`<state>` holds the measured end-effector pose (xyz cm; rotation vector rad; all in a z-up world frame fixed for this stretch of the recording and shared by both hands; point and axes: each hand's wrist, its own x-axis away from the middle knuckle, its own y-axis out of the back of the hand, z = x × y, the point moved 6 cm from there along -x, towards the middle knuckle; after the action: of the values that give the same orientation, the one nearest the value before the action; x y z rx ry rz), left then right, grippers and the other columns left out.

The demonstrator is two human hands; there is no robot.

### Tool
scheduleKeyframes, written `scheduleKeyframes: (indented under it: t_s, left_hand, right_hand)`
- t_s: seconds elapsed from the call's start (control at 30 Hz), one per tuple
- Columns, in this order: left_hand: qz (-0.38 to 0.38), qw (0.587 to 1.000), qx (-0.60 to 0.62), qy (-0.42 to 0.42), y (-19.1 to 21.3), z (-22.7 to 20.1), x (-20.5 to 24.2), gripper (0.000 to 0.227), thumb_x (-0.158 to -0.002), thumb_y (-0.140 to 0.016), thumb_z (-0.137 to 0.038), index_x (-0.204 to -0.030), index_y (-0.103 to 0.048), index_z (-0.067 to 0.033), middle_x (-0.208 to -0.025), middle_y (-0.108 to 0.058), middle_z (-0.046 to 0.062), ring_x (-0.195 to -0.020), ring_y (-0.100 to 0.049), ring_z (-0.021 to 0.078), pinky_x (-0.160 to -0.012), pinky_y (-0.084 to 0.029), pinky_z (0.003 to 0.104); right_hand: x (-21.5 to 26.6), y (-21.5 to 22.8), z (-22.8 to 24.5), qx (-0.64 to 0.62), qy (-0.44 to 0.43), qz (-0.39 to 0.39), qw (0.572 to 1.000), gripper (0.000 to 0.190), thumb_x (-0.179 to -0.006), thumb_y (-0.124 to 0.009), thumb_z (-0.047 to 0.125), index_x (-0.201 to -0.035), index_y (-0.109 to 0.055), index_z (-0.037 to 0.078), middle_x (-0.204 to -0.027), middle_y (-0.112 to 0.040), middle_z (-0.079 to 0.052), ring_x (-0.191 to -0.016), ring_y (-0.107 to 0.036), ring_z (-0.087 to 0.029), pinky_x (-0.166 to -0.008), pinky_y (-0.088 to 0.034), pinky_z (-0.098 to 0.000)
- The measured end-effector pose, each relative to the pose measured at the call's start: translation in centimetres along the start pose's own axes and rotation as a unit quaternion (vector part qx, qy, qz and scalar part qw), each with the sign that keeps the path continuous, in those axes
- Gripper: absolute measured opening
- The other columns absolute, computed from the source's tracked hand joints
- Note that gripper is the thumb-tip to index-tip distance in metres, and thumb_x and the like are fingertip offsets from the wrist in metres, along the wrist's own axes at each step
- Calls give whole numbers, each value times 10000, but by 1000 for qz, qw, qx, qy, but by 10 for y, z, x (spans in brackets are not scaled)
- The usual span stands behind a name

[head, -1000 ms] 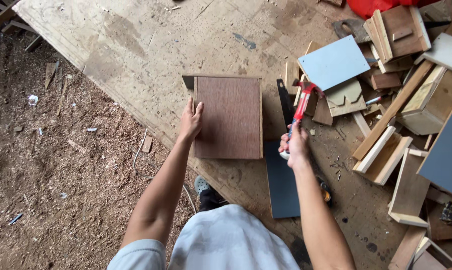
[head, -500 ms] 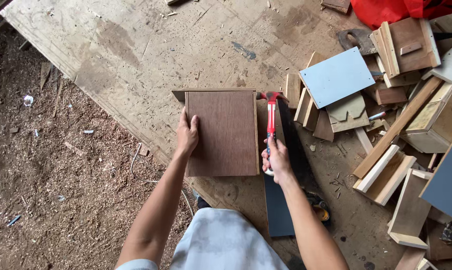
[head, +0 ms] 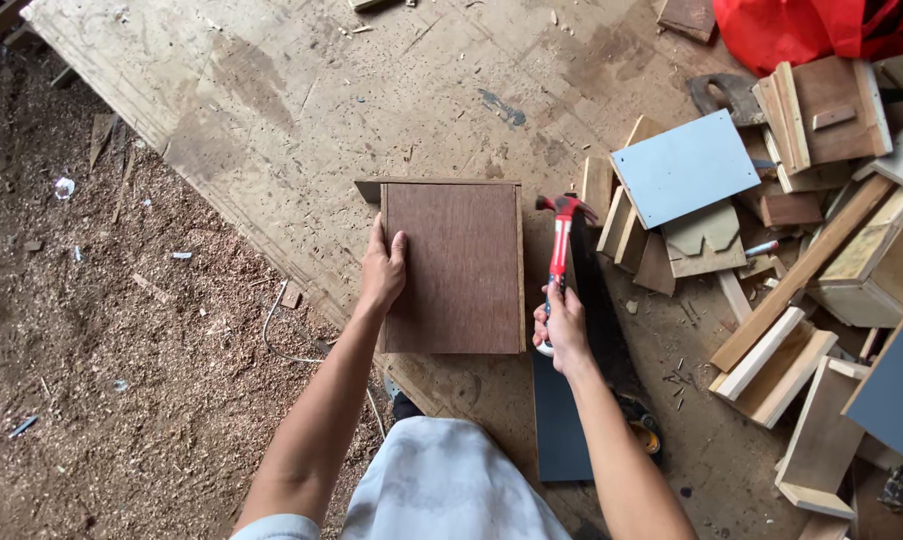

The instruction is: The person assembles a small wooden box by nailing a side panel to a base, then attaching a top panel. They use a hammer to drive nails and a hand saw to trim excess wood from the top panel. The box is flipped and adjusted during assembly.

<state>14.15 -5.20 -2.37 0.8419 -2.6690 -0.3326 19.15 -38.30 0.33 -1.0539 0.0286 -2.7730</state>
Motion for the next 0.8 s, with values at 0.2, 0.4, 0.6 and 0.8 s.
scheduleKeyframes:
  t_s: [0.2, 0.4, 0.6, 0.8]
  left_hand:
    - [-7, 999, -30, -29, -1, 3, 2, 650, -1061, -546, -292, -1592, -274, -33, -1507, -472, 300, -1405, -468, 402, -1177, -368, 440]
    - [-5, 996, -71, -56, 3, 2, 4, 634, -1037, -563, -302, -1560, -332, -27, -1441, -554, 280, -1312, -568, 401, -1118, -445, 444]
    - [-21, 996, -71, -48, -2, -13, 4, 637, -1009, -605, -324, -1526, -386, -23, -1421, -574, 260, -1275, -589, 392, -1074, -469, 430]
    - [-61, 997, -32, -45, 0, -33, 9, 625, -981, -648, -342, -1500, -450, -55, -1382, -612, 244, -1244, -631, 374, -1042, -506, 415]
  right_hand:
    - [9, -7, -27, -16, -20, 26, 999, 341, -1055, -448, 450, -1083, -481, 112, -620, -431, 7, -398, -388, -70, -348, -378, -276]
    - [51, -7, -45, -47, -20, 28, 998, 307, -1049, -462, 422, -1080, -498, 119, -615, -438, 14, -393, -397, -71, -344, -382, -269]
    - [38, 14, 54, 83, 107, -57, 989, 272, -1047, -527, 362, -1006, -479, 97, -589, -469, -2, -332, -418, -85, -273, -364, -279]
    - [-76, -40, 180, 424, 74, 88, 898, 183, -892, -688, 121, -1026, -564, 107, -614, -486, 15, -397, -452, -103, -320, -393, -310]
